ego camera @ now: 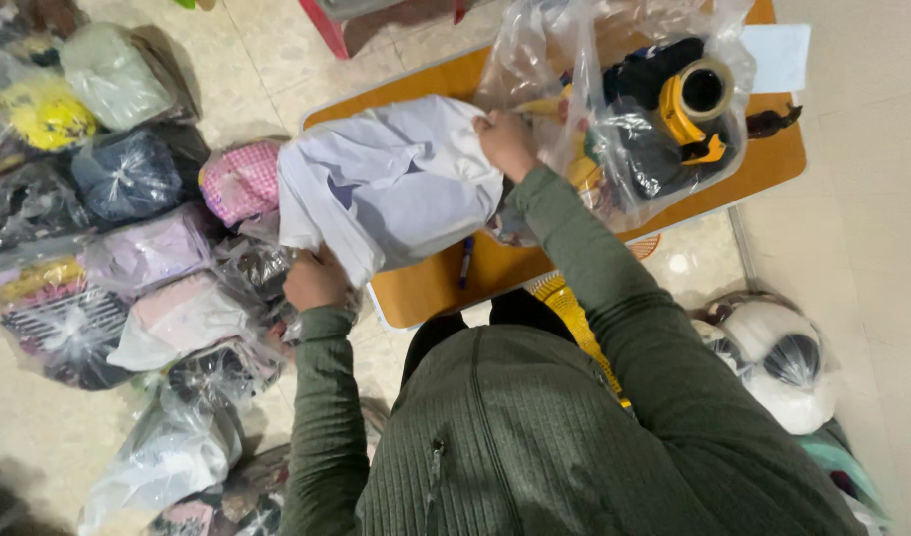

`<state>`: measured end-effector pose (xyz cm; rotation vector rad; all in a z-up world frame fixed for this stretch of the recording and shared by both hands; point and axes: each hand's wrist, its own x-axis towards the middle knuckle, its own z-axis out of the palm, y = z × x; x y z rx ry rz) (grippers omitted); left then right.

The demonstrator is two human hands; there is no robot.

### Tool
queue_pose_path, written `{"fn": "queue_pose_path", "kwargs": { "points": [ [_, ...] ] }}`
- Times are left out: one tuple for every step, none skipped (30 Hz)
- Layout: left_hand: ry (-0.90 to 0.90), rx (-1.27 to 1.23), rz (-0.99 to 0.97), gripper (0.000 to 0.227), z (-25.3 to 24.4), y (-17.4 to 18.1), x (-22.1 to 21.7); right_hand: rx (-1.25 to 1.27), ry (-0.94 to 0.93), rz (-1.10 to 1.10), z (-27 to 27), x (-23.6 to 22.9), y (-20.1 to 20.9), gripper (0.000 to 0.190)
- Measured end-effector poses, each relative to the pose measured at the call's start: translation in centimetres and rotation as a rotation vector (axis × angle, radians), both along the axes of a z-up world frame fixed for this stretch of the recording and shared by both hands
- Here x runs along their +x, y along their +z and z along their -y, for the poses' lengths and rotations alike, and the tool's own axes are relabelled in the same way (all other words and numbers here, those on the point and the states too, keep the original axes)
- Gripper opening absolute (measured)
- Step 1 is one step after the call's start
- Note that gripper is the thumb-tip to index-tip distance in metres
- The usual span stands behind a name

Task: The person places a folded white garment into a white plastic bag on a table, then uses a handheld tape dispenser to seal the bag. The person writes on the sealed bag with a blue marker. The surrounding area contains many other plastic-wrapped clothing items.

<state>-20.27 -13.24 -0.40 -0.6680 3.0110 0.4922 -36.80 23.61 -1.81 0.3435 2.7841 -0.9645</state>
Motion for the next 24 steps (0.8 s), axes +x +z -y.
{"fn": "queue_pose_path", "kwargs": {
  "points": [
    [-0.005, -0.001, -0.004, 0.040, -0.6, -0.3, 1.3, 0.050, 0.031, 0.028, 0.0, -0.7, 0.2, 0.047],
    [-0.016, 0.027, -0.012, 0.039, -1.0, -0.5, 2.6, 0.088, 0.051, 0.054, 0.1, -0.7, 0.5, 0.046],
    [-0.023, 0.059, -0.032, 0.037, -1.5, -0.5, 3.4, 0.130, 0.076, 0.068, 0.0, -1.2, 1.2, 0.045],
    [-0.031, 0.090, -0.051, 0.036, -1.8, -0.5, 4.4, 0.171, 0.100, 0.082, 0.0, -1.3, 2.1, 0.044],
    [-0.008, 0.105, -0.043, 0.035, -1.9, -0.3, 5.2, 0.206, 0.138, 0.084, -0.1, -1.2, 2.8, 0.044],
    [0.014, 0.120, -0.035, 0.035, -2.0, -0.1, 6.2, 0.241, 0.175, 0.085, -0.2, -0.5, 3.6, 0.043],
    [0.037, 0.138, -0.028, 0.034, -2.1, 0.1, 6.7, 0.279, 0.213, 0.086, -0.5, 0.1, 4.5, 0.042],
    [0.039, 0.141, -0.003, 0.035, -2.0, 0.2, 6.7, 0.239, 0.211, 0.043, -0.8, 0.5, 5.3, 0.040],
    [0.040, 0.147, 0.026, 0.036, -2.1, 0.4, 7.0, 0.199, 0.208, 0.005, -1.3, 1.1, 6.0, 0.037],
    [0.041, 0.153, 0.055, 0.037, -2.2, 0.7, 7.1, 0.160, 0.205, -0.032, -1.5, 1.7, 6.6, 0.035],
    [0.015, 0.150, 0.084, 0.037, -2.1, 1.2, 6.7, 0.184, 0.215, -0.026, -1.5, 1.8, 7.3, 0.035],
    [-0.012, 0.148, 0.112, 0.037, -2.0, 2.0, 6.1, 0.209, 0.225, -0.021, -1.4, 1.9, 8.1, 0.035],
    [-0.036, 0.145, 0.140, 0.038, -2.1, 2.8, 5.4, 0.232, 0.237, -0.017, -1.2, 1.8, 8.8, 0.035],
    [-0.013, 0.080, 0.170, 0.039, -2.1, 4.0, 5.0, 0.224, 0.211, -0.020, -0.9, 1.9, 9.6, 0.033],
    [0.004, 0.017, 0.198, 0.041, -2.0, 5.4, 4.3, 0.217, 0.179, -0.025, -0.7, 2.2, 10.5, 0.031],
    [0.021, -0.045, 0.226, 0.044, -1.9, 7.0, 3.7, 0.210, 0.147, -0.030, -0.4, 2.6, 11.5, 0.031],
    [0.000, -0.169, 0.109, 0.048, -2.0, 8.5, 3.2, 0.210, 0.150, -0.163, -0.3, 3.3, 12.3, 0.031],
    [-0.020, -0.294, -0.009, 0.057, -2.2, 9.9, 2.5, 0.208, 0.153, -0.295, 0.0, 4.1, 13.0, 0.033],
    [-0.069, -0.249, -0.105, 0.057, -2.4, 11.1, 1.7, 0.208, 0.157, -0.424, 0.5, 4.9, 13.6, 0.035],
    [-0.117, -0.203, -0.202, 0.057, -2.7, 11.9, 0.5, 0.244, 0.281, -0.499, 1.0, 5.9, 14.1, 0.047],
    [-0.216, -0.140, -0.227, 0.056, -3.5, 12.4, -1.1, 0.278, 0.405, -0.576, 1.6, 6.8, 14.4, 0.058],
    [-0.314, -0.075, -0.251, 0.056, -4.3, 12.5, -2.7, 0.311, 0.530, -0.653, 1.9, 7.1, 14.7, 0.070],
    [-0.396, -0.050, -0.266, 0.061, -5.4, 12.3, -4.2, 0.449, 0.573, -0.713, 2.2, 7.1, 14.9, 0.075],
    [-0.479, -0.025, -0.280, 0.068, -6.7, 11.9, -5.5, 0.589, 0.612, -0.774, 2.6, 6.9, 14.9, 0.080]
  ]
}}
